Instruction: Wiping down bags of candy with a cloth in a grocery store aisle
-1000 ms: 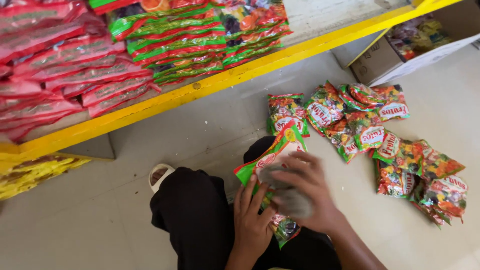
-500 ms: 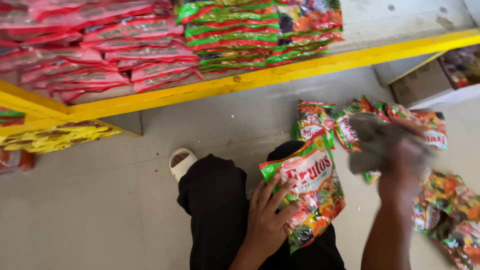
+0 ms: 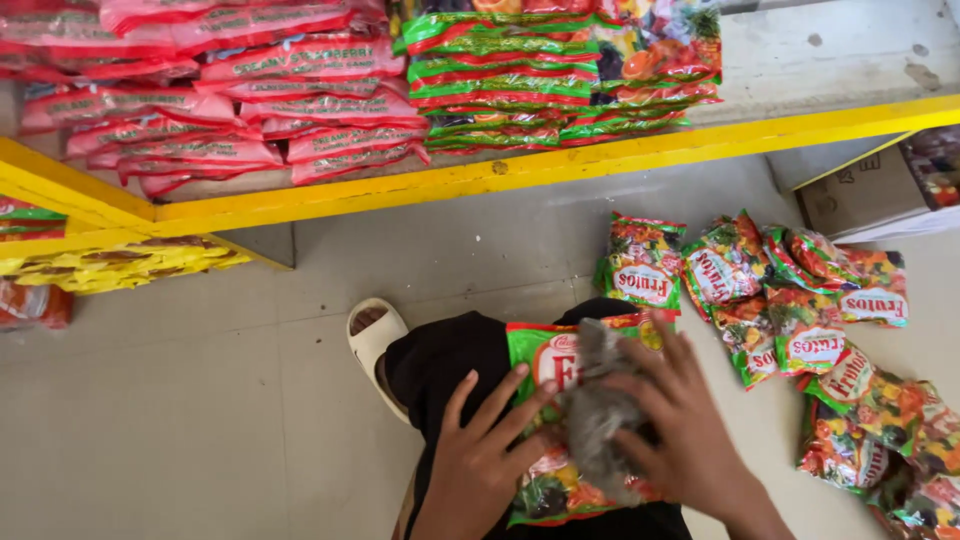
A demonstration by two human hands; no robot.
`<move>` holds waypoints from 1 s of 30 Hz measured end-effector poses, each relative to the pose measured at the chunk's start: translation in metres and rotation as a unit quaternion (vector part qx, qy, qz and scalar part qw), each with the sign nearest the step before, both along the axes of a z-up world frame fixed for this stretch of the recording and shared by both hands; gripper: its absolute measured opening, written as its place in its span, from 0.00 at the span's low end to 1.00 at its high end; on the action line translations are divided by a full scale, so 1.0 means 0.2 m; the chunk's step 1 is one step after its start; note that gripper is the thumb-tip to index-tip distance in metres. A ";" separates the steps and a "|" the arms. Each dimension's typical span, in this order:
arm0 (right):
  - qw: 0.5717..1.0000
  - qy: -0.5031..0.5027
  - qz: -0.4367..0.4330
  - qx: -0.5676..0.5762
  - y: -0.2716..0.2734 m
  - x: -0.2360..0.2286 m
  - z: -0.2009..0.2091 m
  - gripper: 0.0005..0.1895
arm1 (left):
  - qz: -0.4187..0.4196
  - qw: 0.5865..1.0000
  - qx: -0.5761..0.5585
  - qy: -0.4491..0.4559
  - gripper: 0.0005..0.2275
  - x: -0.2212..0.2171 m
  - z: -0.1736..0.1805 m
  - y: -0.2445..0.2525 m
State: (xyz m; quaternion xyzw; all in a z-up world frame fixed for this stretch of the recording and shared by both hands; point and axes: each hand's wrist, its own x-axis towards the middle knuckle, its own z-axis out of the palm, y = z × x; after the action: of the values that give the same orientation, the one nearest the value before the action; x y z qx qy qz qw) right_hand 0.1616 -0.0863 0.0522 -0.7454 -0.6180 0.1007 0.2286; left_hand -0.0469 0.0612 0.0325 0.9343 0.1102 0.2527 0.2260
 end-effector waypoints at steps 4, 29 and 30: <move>0.981 0.062 -0.143 0.112 -0.01 0.03 0.05 0.26 | -0.003 0.998 -0.066 -0.018 0.07 0.00 -0.02 -0.01; 0.979 -0.099 -0.175 0.041 -0.02 0.13 -0.07 0.32 | 0.037 0.991 -0.118 -0.041 0.14 -0.01 -0.06 0.02; 0.978 -0.105 -0.176 0.046 -0.03 0.16 -0.02 0.32 | 0.035 0.992 -0.115 -0.048 0.14 0.00 -0.06 0.02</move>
State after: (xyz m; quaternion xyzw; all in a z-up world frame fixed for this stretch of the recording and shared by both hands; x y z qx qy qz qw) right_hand 0.1938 -0.0923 0.0487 -0.8377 -0.5015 -0.0483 0.2107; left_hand -0.0477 0.0657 0.0201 0.8846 0.1605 0.2907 0.3275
